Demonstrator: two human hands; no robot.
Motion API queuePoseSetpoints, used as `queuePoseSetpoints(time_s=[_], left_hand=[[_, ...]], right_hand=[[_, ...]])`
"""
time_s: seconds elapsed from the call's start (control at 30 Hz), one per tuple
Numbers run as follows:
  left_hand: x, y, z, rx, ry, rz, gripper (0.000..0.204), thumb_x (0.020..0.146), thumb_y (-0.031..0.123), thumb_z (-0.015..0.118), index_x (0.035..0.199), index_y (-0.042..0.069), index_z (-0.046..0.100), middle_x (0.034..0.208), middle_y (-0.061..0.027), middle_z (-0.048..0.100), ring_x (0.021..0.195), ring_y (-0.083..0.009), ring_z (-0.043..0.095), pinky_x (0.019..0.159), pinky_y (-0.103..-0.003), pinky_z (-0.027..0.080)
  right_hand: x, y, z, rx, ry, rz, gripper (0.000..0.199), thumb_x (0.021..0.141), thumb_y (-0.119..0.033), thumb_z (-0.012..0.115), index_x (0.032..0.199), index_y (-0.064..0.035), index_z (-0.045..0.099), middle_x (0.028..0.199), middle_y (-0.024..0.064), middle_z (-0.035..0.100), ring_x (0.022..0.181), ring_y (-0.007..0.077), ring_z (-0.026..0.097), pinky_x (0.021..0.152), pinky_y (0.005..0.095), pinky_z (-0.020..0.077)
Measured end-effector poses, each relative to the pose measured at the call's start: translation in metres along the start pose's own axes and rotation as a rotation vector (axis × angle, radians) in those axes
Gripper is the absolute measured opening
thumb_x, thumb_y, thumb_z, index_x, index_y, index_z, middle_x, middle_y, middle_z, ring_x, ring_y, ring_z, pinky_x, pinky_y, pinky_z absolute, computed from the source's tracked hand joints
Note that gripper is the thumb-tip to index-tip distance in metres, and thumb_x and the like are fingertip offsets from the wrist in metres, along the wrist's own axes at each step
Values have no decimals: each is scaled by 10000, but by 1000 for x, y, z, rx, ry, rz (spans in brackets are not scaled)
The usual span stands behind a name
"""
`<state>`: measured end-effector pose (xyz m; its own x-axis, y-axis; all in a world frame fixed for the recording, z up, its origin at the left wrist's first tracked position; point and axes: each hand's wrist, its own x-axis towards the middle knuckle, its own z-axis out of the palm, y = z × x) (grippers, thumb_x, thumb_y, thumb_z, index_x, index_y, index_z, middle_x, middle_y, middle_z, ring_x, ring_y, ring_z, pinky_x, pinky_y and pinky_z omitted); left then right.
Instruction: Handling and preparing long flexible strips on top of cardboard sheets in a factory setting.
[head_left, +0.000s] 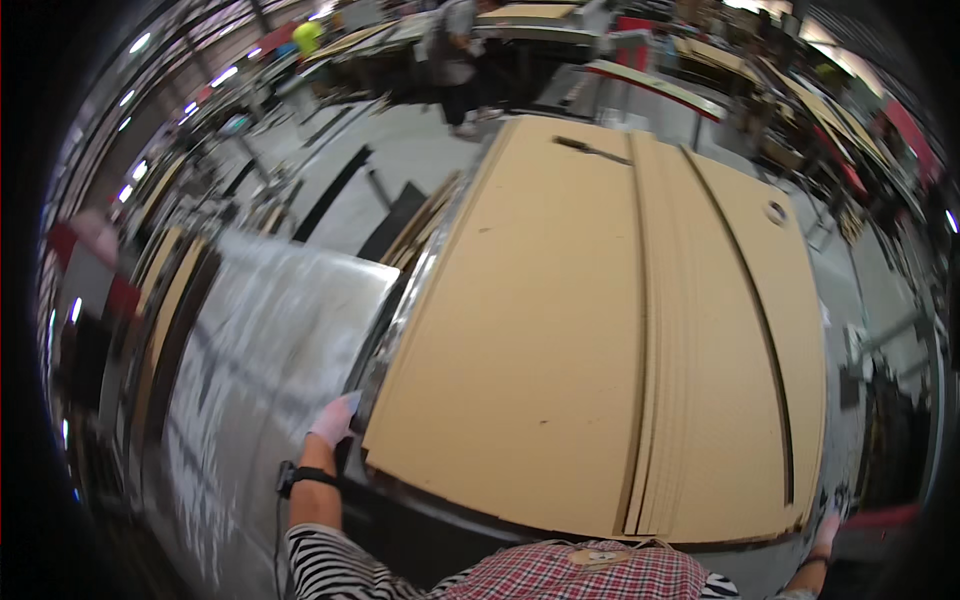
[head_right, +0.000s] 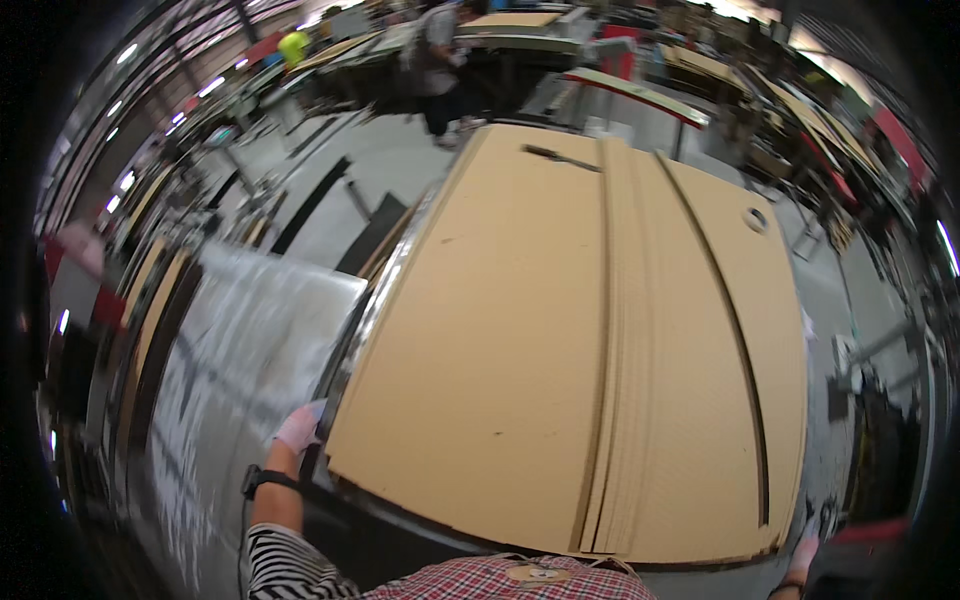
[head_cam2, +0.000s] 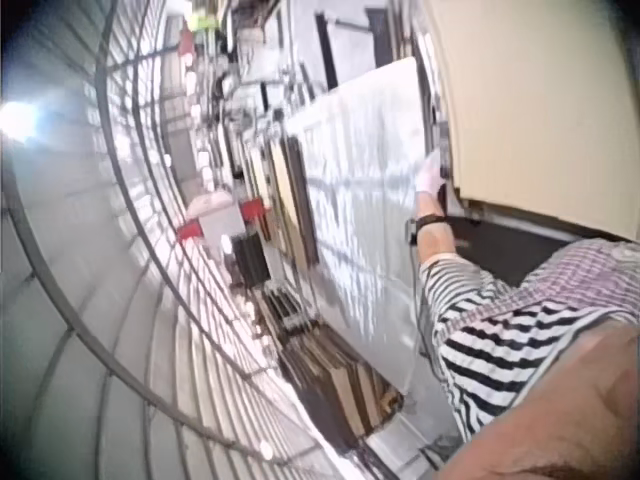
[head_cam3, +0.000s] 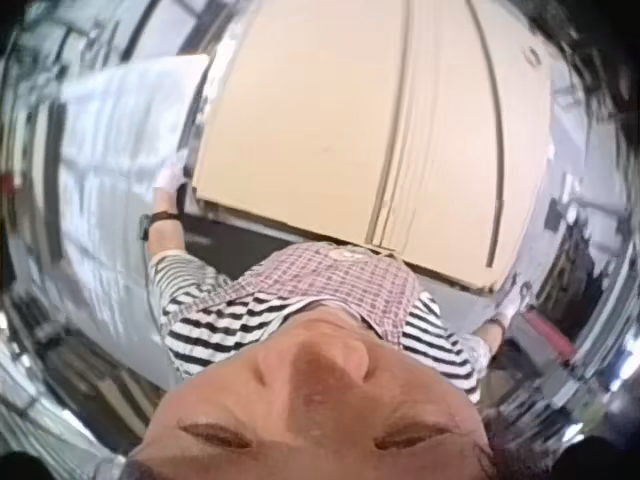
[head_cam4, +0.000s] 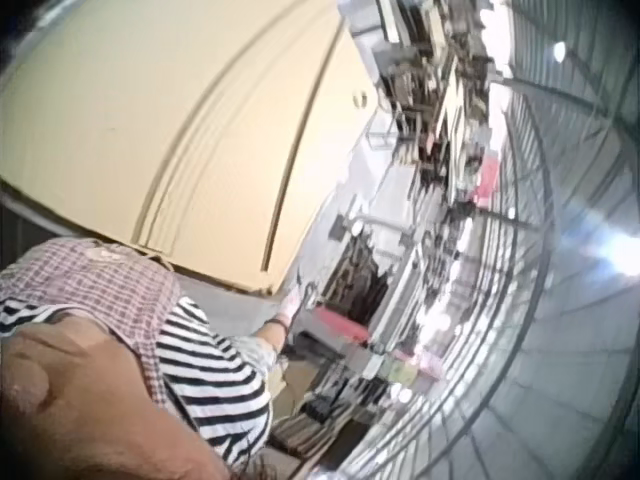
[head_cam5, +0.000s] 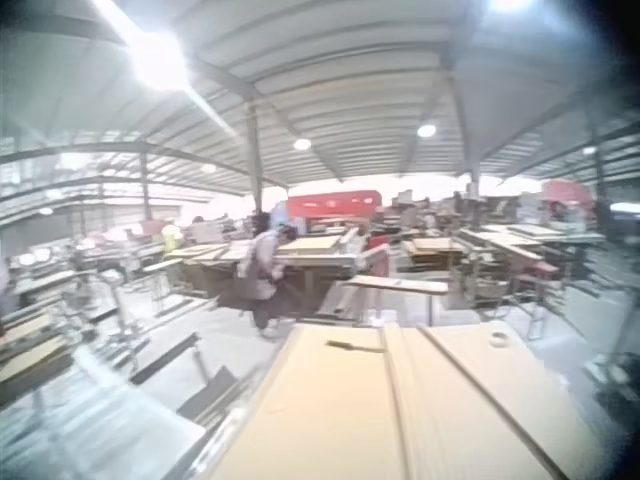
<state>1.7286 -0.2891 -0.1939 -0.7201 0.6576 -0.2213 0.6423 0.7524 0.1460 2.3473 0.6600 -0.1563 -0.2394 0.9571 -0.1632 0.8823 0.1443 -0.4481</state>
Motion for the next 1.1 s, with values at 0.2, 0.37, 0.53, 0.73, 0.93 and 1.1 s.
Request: queuePoseSetpoints(time_s=[0.2, 0.37, 0.53, 0.73, 0.93, 1.1], left_hand=[[144, -11, -45, -1401, 89, -787, 436, 946, 346, 515, 1262, 48, 553, 1007, -123, 659, 869, -259, 612, 775, -367, 495], [197, 31, -43, -1364, 45, -764, 781, 908, 671, 348, 1324, 29, 502, 1195, -127, 620, 1082, -318, 577, 930, -351, 462], [191, 54, -30, -1377, 41, -777, 796, 904, 693, 319, 1268, 21, 543, 1190, -107, 623, 1061, -265, 591, 913, -375, 475], [179, 59, -19, -1522, 148, -928, 685, 898, 622, 462, 1247, 41, 565, 1143, -88, 648, 990, -272, 611, 890, -409, 481], [187, 72, -37, -1539, 153, -937, 679, 834, 607, 585, 1227, 52, 587, 1133, -109, 652, 962, -280, 617, 866, -413, 490], [170, 68, -33, -1497, 181, -925, 652, 821, 606, 604, 1179, 61, 618, 1077, -110, 671, 936, -270, 629, 824, -417, 506]], right_hand=[[74, -64, 2, -83, 143, -138, 535, 929, -437, 479, 1143, 39, 593, 1128, 241, 625, 1080, 366, 571, 919, 379, 429], [155, -91, 48, 1, -106, -145, 626, 932, -518, 429, 1178, 37, 586, 1170, 169, 629, 1059, 306, 583, 923, 369, 423], [212, -87, 86, 88, -422, -4, 619, 941, -520, 401, 1189, 16, 587, 1192, 135, 618, 1059, 287, 572, 926, 372, 422], [243, -52, 87, 370, -500, 79, 585, 950, -492, 395, 1208, 0, 577, 1223, 120, 599, 1090, 274, 550, 940, 362, 411], [231, 2, 87, 576, -546, 139, 552, 959, -465, 389, 1227, -17, 568, 1253, 105, 580, 1121, 260, 529, 953, 352, 401], [193, 39, 82, 722, -581, 148, 526, 966, -443, 384, 1243, -31, 560, 1279, 93, 565, 1147, 249, 511, 964, 344, 392]])
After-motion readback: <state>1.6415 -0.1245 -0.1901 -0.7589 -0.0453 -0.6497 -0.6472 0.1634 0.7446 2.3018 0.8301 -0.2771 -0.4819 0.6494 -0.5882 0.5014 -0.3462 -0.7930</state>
